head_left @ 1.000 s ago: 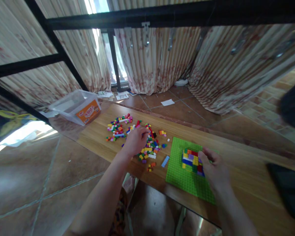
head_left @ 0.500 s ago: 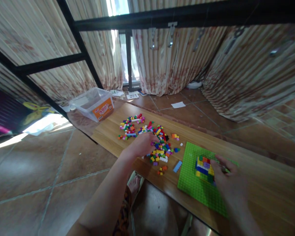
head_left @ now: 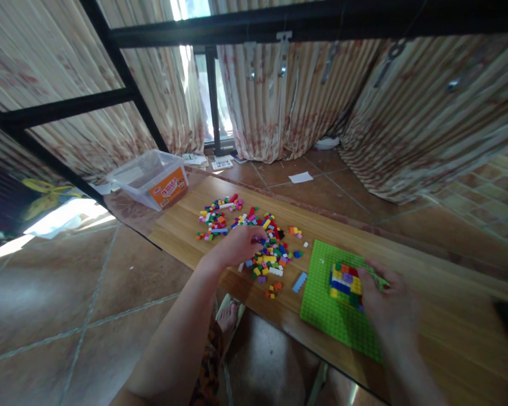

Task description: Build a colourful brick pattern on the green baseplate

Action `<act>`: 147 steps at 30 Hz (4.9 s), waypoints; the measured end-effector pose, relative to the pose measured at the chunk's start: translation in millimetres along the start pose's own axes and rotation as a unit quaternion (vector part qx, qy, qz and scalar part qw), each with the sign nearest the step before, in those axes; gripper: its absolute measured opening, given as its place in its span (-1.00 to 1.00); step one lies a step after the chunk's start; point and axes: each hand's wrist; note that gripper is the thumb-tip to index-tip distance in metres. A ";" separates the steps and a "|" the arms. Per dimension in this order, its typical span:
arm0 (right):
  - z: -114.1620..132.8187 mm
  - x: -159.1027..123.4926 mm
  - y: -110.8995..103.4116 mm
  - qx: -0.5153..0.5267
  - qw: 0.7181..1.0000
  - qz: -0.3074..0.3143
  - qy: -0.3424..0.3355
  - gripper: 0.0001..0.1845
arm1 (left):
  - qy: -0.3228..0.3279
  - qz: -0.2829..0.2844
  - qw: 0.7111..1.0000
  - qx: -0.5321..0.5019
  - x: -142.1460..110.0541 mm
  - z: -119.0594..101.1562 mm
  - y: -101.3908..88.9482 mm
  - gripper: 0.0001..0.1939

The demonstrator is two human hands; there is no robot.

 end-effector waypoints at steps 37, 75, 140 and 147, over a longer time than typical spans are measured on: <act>37.5 -23.9 -3.5 0.154 0.981 0.003 -0.118 -0.76 | 0.106 0.010 0.984 -0.141 18.4 -73.3 81.9 -0.84; -2.4 -3.9 -27.0 0.004 0.998 0.033 0.052 -0.56 | 0.084 0.016 0.996 0.005 35.8 -102.3 121.7 -0.73; -0.2 -4.6 -27.2 -0.006 0.999 0.044 0.027 -0.65 | 0.045 -0.037 0.996 -0.070 39.0 -103.2 129.6 -0.80; -0.9 -4.4 -26.8 -0.006 0.999 0.046 0.023 -0.64 | -0.038 -0.073 0.983 -0.165 45.9 -101.4 139.2 -0.86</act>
Point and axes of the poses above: each hand's wrist, its own x-axis towards the middle knuckle, its own y-axis out of the palm, z = x × y, and after that the axes turned 5 degrees about -x, right-handed
